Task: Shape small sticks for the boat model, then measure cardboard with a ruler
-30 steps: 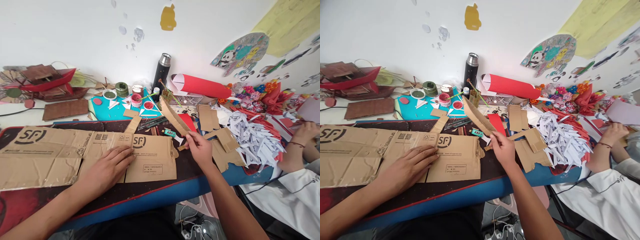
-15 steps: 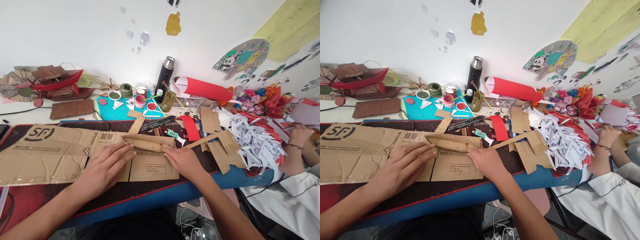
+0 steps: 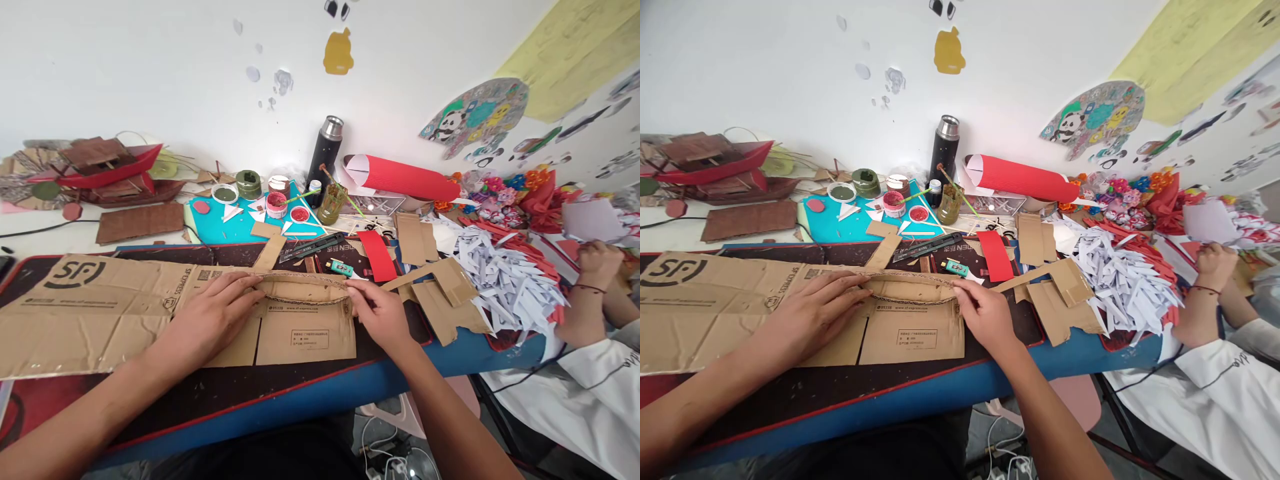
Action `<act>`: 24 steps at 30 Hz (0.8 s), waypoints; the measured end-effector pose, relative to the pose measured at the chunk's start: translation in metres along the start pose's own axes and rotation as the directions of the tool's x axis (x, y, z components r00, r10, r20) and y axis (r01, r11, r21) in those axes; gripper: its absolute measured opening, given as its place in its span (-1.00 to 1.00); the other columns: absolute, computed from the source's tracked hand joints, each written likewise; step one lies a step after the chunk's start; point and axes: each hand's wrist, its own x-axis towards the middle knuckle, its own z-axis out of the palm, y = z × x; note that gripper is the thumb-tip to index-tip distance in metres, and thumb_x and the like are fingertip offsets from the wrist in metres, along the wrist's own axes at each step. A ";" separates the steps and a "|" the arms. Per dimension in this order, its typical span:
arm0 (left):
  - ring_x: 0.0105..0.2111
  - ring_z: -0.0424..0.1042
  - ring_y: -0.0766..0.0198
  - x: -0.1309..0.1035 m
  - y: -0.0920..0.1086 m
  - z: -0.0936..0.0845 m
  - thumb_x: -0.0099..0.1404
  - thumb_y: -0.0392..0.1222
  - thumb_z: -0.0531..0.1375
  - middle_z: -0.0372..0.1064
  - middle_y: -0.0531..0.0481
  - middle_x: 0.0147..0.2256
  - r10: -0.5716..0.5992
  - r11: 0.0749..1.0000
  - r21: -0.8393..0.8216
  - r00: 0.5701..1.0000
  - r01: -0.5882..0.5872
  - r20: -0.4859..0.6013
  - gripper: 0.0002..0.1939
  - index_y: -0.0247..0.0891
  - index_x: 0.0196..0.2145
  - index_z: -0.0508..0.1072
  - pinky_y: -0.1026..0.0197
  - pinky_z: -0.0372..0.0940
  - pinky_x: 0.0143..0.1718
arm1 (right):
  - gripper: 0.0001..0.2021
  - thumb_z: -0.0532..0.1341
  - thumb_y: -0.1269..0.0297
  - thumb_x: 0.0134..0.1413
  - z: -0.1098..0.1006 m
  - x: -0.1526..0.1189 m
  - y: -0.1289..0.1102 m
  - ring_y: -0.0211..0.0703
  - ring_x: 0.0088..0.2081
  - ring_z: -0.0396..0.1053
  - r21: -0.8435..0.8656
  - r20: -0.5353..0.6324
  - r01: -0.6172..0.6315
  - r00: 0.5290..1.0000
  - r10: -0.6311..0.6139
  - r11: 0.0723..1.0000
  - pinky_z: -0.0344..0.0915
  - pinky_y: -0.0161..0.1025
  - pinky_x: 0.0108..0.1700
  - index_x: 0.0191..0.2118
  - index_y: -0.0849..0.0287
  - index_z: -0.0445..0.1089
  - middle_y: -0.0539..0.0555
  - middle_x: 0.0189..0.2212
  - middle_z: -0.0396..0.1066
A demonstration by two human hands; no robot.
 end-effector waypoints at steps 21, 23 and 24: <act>0.16 0.52 -0.05 0.013 -0.003 -0.011 0.57 -0.09 0.12 0.55 -0.20 0.17 -0.157 0.974 -0.173 0.987 0.149 -0.039 -0.63 -0.15 0.22 0.53 -0.14 0.44 0.20 | -0.58 0.26 -0.08 0.33 0.008 0.004 0.020 -0.23 -0.66 0.35 0.323 0.126 -0.311 0.950 0.285 0.894 0.31 -0.30 -0.55 -0.02 0.19 0.62 -0.04 -0.61 0.47; 0.13 0.53 -0.05 0.016 -0.005 -0.010 0.57 -0.05 0.11 0.58 -0.19 0.13 -0.174 0.967 -0.190 0.985 0.170 -0.006 -0.65 -0.15 0.14 0.58 -0.15 0.44 0.19 | -0.56 0.26 -0.10 0.33 0.008 0.003 0.019 -0.23 -0.66 0.35 0.347 0.133 -0.329 0.944 0.301 0.878 0.32 -0.31 -0.56 -0.03 0.19 0.62 -0.04 -0.61 0.47; 0.12 0.54 -0.05 0.017 -0.006 -0.009 0.57 -0.04 0.11 0.59 -0.18 0.12 -0.181 0.963 -0.199 0.983 0.180 0.011 -0.66 -0.16 0.11 0.59 -0.15 0.44 0.18 | -0.56 0.26 -0.11 0.33 0.008 0.002 0.018 -0.24 -0.67 0.35 0.356 0.136 -0.334 0.942 0.306 0.873 0.32 -0.31 -0.56 -0.04 0.19 0.62 -0.04 -0.61 0.47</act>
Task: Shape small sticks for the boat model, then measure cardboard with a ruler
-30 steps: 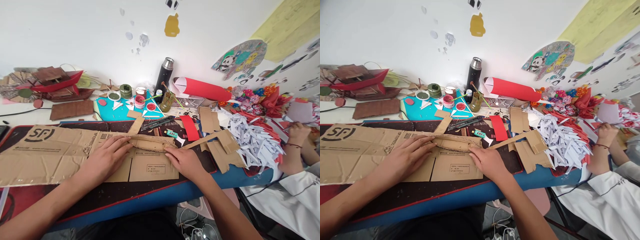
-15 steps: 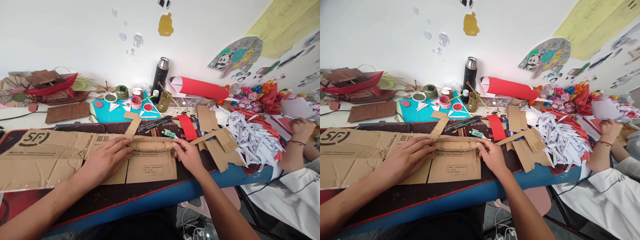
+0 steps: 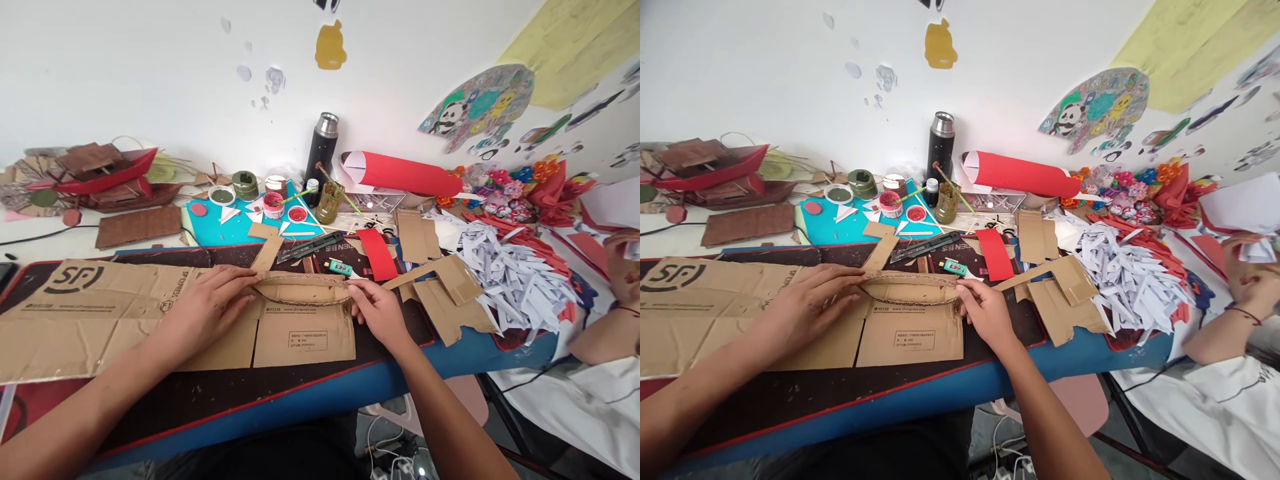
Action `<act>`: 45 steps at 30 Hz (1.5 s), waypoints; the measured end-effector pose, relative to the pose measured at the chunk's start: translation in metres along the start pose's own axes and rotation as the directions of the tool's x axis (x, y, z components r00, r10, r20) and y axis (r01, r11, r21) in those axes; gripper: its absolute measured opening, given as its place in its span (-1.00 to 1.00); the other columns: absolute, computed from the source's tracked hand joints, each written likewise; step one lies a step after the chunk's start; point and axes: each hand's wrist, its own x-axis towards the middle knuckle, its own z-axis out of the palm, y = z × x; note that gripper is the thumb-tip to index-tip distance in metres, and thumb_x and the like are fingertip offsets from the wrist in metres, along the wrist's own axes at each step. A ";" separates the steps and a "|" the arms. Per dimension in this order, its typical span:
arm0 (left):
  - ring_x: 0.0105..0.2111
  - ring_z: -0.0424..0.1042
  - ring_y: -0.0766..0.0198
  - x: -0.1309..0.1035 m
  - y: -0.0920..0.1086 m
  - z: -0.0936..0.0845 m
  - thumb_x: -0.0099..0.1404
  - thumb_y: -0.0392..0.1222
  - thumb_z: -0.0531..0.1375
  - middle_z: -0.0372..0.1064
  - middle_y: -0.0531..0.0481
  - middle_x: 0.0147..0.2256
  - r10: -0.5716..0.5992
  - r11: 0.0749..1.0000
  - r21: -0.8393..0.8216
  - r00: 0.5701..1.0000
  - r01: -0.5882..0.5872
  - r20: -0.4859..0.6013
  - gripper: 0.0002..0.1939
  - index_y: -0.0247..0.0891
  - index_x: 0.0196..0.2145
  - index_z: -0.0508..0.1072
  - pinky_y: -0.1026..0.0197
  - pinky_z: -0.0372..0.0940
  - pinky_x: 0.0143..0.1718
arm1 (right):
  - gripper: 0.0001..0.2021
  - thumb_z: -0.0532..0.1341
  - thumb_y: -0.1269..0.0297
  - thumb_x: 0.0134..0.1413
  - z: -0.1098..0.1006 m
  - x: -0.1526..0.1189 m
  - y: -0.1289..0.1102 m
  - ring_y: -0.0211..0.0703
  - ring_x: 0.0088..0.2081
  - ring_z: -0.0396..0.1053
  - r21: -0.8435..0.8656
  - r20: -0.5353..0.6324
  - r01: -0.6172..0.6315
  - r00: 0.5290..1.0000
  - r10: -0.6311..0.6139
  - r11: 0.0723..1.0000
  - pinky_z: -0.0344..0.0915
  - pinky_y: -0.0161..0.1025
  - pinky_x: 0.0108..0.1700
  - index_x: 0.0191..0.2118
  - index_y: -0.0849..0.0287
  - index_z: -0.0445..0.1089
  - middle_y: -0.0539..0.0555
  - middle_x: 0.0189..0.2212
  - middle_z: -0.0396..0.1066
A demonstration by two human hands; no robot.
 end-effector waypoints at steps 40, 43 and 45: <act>-0.06 0.60 0.03 -0.003 0.000 0.015 0.58 -0.05 0.11 0.61 -0.13 -0.09 -0.090 0.991 -0.105 0.996 0.088 -0.010 -0.73 -0.20 -0.03 0.55 -0.02 0.49 0.00 | -0.46 0.23 -0.22 0.34 0.012 -0.005 0.015 -0.26 -0.66 0.32 0.153 -0.059 -0.011 0.998 0.021 0.988 0.29 -0.32 -0.58 -0.04 0.21 0.63 -0.03 -0.62 0.45; -0.06 0.60 0.03 -0.003 0.000 0.015 0.58 -0.05 0.11 0.62 -0.13 -0.08 -0.086 0.991 -0.102 0.996 0.085 -0.008 -0.73 -0.21 -0.03 0.55 -0.02 0.49 0.00 | -0.46 0.23 -0.22 0.34 0.013 -0.005 0.016 -0.26 -0.66 0.32 0.156 -0.064 -0.010 0.998 0.020 0.988 0.29 -0.32 -0.58 -0.04 0.21 0.63 -0.02 -0.61 0.45; -0.05 0.59 0.03 -0.003 0.000 0.014 0.58 -0.05 0.10 0.62 -0.13 -0.08 -0.081 0.992 -0.099 0.997 0.080 -0.006 -0.72 -0.21 -0.02 0.55 -0.03 0.49 0.02 | -0.46 0.23 -0.24 0.34 0.013 -0.005 0.016 -0.26 -0.65 0.32 0.162 -0.063 -0.012 0.998 0.023 0.987 0.28 -0.33 -0.58 -0.06 0.20 0.63 -0.02 -0.61 0.45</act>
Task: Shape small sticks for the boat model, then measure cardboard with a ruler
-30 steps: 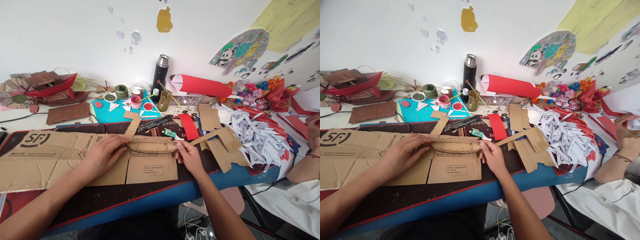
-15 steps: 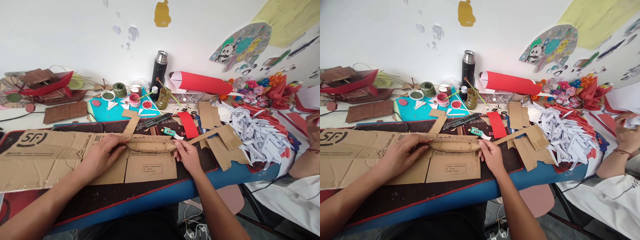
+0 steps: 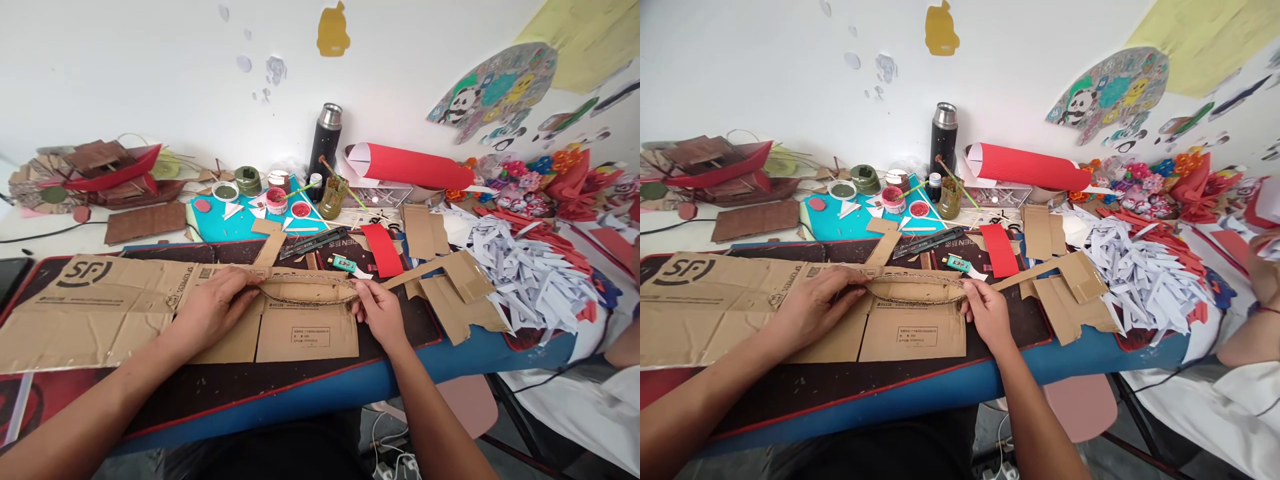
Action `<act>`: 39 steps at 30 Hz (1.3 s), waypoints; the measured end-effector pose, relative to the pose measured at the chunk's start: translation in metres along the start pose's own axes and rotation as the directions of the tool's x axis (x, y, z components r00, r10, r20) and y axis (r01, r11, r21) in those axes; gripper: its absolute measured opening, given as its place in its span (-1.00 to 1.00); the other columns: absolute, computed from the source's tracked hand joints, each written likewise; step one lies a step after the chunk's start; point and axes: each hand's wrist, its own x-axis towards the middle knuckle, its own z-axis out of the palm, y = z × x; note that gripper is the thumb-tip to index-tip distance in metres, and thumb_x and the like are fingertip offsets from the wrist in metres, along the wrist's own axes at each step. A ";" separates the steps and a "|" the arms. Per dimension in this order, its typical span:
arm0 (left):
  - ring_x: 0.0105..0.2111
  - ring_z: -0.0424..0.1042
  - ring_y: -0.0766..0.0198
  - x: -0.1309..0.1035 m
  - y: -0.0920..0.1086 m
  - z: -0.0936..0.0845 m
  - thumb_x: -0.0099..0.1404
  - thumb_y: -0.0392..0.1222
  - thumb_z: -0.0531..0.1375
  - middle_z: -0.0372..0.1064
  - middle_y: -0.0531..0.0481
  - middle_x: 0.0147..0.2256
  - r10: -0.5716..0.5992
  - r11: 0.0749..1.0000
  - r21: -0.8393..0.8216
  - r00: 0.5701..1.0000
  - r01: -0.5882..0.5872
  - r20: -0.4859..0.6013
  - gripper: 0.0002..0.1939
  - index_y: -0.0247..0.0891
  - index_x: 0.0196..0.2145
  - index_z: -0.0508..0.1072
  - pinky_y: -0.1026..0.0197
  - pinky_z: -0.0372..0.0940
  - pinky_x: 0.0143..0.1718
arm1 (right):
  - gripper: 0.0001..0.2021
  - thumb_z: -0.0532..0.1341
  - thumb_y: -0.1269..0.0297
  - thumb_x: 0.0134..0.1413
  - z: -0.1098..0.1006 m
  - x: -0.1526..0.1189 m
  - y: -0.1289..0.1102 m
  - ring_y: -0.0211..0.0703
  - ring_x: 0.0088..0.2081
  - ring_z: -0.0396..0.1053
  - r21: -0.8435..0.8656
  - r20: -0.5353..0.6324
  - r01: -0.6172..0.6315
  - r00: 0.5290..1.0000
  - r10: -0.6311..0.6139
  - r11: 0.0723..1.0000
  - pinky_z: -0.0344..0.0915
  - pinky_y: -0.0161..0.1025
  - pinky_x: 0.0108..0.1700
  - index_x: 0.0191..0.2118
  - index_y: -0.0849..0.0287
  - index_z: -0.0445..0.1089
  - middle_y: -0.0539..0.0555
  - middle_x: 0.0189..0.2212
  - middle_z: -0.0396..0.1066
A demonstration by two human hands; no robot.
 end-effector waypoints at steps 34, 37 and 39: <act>0.03 0.59 -0.05 0.003 -0.005 -0.004 0.60 0.04 0.09 0.66 -0.15 0.03 0.048 0.998 0.045 0.999 -0.047 -0.018 -0.60 -0.19 0.11 0.61 -0.11 0.49 0.09 | -0.45 0.24 -0.25 0.33 0.003 -0.002 -0.002 -0.27 -0.64 0.31 0.011 -0.033 -0.009 0.999 0.010 1.000 0.27 -0.33 -0.55 -0.10 0.21 0.63 -0.02 -0.61 0.43; 0.06 0.58 -0.06 0.003 -0.005 -0.006 0.59 0.06 0.10 0.65 -0.16 0.04 0.048 0.998 0.036 0.999 -0.048 -0.006 -0.58 -0.20 0.14 0.60 -0.12 0.48 0.12 | -0.43 0.24 -0.27 0.32 0.002 -0.002 -0.002 -0.27 -0.64 0.31 0.006 -0.033 -0.009 0.999 0.009 1.000 0.27 -0.32 -0.55 -0.08 0.22 0.64 -0.02 -0.61 0.43; 0.08 0.56 -0.05 0.004 -0.005 -0.009 0.59 0.08 0.11 0.64 -0.17 0.06 0.043 0.999 0.027 0.999 -0.043 0.010 -0.56 -0.21 0.18 0.58 -0.11 0.47 0.13 | -0.43 0.24 -0.27 0.31 0.002 -0.001 -0.002 -0.27 -0.65 0.31 0.007 -0.034 -0.009 0.999 0.009 1.000 0.26 -0.32 -0.55 -0.09 0.21 0.64 -0.02 -0.61 0.43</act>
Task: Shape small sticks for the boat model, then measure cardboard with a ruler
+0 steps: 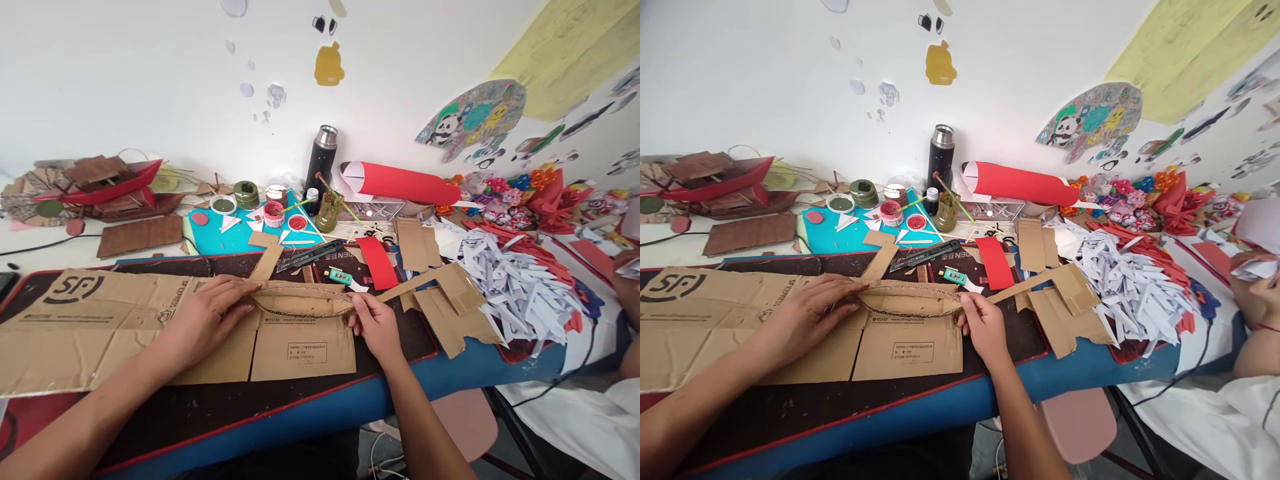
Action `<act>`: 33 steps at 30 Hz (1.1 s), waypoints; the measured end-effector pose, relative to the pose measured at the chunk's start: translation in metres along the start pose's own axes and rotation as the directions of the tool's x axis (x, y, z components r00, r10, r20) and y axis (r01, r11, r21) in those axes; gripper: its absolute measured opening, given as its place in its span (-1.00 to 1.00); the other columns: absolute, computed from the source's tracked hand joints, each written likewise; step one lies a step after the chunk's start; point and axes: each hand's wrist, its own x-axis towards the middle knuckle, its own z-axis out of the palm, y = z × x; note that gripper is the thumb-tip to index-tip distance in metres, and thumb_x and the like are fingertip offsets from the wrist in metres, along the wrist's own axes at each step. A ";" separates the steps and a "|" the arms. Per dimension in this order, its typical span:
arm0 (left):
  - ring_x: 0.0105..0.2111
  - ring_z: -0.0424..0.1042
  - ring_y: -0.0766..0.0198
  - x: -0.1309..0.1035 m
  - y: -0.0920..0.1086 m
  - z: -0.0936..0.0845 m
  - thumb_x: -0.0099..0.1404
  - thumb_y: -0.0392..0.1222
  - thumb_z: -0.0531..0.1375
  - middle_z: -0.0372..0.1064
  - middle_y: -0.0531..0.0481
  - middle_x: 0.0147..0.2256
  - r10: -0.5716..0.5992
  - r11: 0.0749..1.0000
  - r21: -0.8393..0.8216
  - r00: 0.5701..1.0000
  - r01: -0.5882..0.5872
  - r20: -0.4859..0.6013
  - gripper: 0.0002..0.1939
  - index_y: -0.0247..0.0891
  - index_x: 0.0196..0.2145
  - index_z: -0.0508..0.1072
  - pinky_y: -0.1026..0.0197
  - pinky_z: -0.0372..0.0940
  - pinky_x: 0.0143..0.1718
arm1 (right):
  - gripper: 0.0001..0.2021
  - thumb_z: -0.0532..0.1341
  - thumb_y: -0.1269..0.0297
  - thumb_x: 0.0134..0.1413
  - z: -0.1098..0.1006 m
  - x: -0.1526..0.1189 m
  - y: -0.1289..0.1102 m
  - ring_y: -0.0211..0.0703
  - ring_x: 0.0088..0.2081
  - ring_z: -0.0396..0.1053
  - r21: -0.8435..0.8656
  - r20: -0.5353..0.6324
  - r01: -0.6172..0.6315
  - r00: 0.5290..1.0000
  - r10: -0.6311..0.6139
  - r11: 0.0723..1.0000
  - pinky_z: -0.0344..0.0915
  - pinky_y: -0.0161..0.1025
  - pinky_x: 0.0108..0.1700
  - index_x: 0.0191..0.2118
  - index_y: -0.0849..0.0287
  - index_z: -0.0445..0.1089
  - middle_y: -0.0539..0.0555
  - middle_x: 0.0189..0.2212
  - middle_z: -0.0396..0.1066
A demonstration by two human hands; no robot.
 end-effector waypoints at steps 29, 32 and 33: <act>0.02 0.59 -0.05 0.005 -0.001 0.004 0.57 0.11 0.11 0.65 -0.16 -0.03 -0.074 0.997 -0.036 0.997 0.075 0.035 -0.60 -0.16 0.04 0.62 -0.07 0.50 0.06 | -0.43 0.26 -0.28 0.30 -0.001 0.000 0.002 -0.27 -0.65 0.32 0.048 -0.006 -0.012 1.000 0.012 0.999 0.28 -0.33 -0.57 -0.09 0.21 0.64 -0.01 -0.61 0.45; 0.01 0.59 -0.04 0.005 -0.001 0.004 0.56 0.11 0.13 0.65 -0.16 -0.05 -0.057 0.998 -0.038 0.998 0.058 0.016 -0.61 -0.16 0.03 0.62 -0.05 0.50 0.04 | -0.42 0.25 -0.29 0.30 -0.001 0.000 0.001 -0.26 -0.65 0.32 0.051 -0.006 -0.022 1.000 0.023 0.998 0.27 -0.33 -0.58 -0.09 0.21 0.64 -0.01 -0.61 0.45; 0.00 0.59 -0.04 0.005 -0.001 0.003 0.56 0.10 0.13 0.65 -0.15 -0.06 -0.051 0.998 -0.040 0.999 0.052 0.008 -0.62 -0.16 0.02 0.62 -0.04 0.50 0.02 | -0.41 0.25 -0.30 0.29 -0.001 0.000 0.001 -0.26 -0.65 0.32 0.049 -0.008 -0.024 1.000 0.025 0.999 0.27 -0.33 -0.58 -0.09 0.21 0.64 -0.01 -0.61 0.45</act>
